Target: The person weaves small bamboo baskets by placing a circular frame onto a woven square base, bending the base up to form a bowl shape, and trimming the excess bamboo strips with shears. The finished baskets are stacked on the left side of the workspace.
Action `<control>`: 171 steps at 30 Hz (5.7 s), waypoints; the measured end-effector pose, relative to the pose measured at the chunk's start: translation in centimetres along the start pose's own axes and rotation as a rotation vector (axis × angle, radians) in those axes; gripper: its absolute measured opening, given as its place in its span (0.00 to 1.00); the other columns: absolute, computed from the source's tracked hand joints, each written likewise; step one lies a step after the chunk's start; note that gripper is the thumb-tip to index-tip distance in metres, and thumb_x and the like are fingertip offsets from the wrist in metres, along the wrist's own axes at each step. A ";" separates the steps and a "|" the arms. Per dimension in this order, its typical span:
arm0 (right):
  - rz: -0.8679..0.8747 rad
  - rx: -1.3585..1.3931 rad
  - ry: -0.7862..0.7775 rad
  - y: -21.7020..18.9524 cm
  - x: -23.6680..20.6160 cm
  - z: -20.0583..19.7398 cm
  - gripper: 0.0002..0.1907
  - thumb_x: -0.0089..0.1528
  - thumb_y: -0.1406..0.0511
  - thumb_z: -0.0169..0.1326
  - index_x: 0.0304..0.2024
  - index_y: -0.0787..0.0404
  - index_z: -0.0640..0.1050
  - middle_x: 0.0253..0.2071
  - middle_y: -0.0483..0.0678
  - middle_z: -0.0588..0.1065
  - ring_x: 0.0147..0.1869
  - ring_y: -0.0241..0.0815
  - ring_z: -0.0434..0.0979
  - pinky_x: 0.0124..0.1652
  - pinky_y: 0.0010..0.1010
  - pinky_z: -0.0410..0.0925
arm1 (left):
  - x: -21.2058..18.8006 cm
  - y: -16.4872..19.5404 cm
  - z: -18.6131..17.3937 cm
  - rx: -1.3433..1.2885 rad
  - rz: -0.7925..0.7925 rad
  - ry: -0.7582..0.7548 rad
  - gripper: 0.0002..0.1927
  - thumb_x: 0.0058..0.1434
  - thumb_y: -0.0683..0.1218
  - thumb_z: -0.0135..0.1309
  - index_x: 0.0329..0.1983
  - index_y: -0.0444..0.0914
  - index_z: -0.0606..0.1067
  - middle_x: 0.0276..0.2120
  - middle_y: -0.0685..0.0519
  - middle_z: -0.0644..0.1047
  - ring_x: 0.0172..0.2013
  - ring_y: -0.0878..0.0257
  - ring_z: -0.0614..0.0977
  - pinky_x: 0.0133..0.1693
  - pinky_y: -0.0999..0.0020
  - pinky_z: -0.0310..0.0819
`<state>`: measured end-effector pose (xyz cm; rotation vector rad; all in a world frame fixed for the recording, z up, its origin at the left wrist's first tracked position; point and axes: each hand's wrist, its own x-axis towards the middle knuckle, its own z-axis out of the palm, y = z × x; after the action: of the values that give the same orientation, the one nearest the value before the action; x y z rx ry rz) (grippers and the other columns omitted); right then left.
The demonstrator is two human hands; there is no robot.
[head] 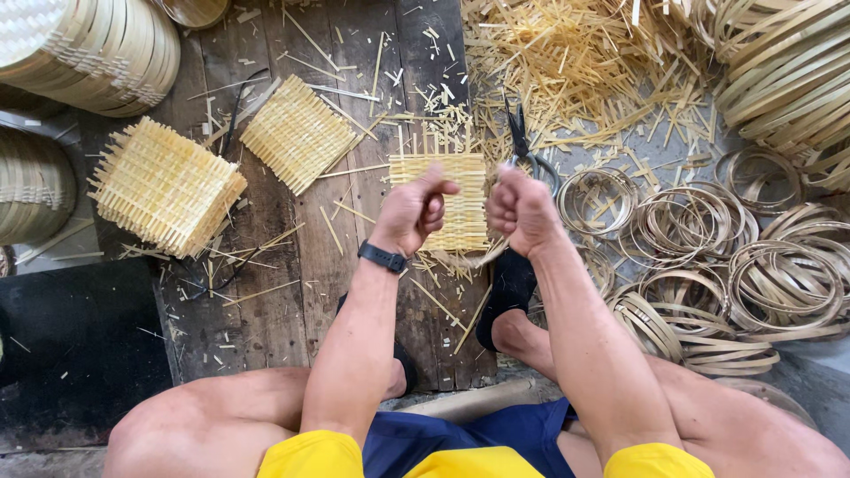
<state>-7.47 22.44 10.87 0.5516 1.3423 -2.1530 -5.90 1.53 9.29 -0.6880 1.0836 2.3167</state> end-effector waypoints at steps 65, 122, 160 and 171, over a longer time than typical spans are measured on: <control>-0.331 -1.024 0.504 8.8 7.4 -2.6 0.10 0.58 0.62 0.65 0.39 0.61 0.86 0.33 0.55 0.82 0.36 0.47 0.84 0.45 0.35 0.74 | 8.3 -6.3 -11.5 0.937 0.358 0.720 0.09 0.48 0.44 0.71 0.31 0.39 0.85 0.25 0.54 0.84 0.25 0.67 0.84 0.31 0.71 0.79; 0.026 -0.694 0.464 21.1 6.7 0.1 0.23 0.65 0.55 0.60 0.27 0.70 0.78 0.19 0.49 0.73 0.24 0.35 0.67 0.27 0.33 0.64 | 14.3 -4.1 -7.8 1.310 0.720 0.251 0.10 0.67 0.53 0.58 0.38 0.44 0.83 0.38 0.55 0.82 0.39 0.55 0.77 0.44 0.61 0.72; 0.061 -0.752 0.443 4.1 11.4 -1.7 0.17 0.58 0.51 0.64 0.34 0.56 0.81 0.30 0.43 0.79 0.33 0.34 0.78 0.35 0.31 0.71 | 16.5 -2.7 -8.4 0.840 0.167 0.282 0.13 0.58 0.54 0.67 0.33 0.39 0.85 0.31 0.57 0.84 0.31 0.73 0.78 0.36 0.76 0.70; 0.130 -2.295 0.160 -13.9 -3.8 -11.2 0.25 0.65 0.46 0.54 0.48 0.59 0.82 0.44 0.55 0.81 0.46 0.49 0.83 0.47 0.43 0.77 | 5.9 -1.7 -3.6 1.259 0.971 0.068 0.08 0.57 0.42 0.63 0.39 0.38 0.84 0.33 0.48 0.83 0.35 0.56 0.82 0.41 0.61 0.76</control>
<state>-12.72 38.47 17.96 -0.2258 2.4772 0.4106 -8.44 0.90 2.71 0.3567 2.8735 1.5386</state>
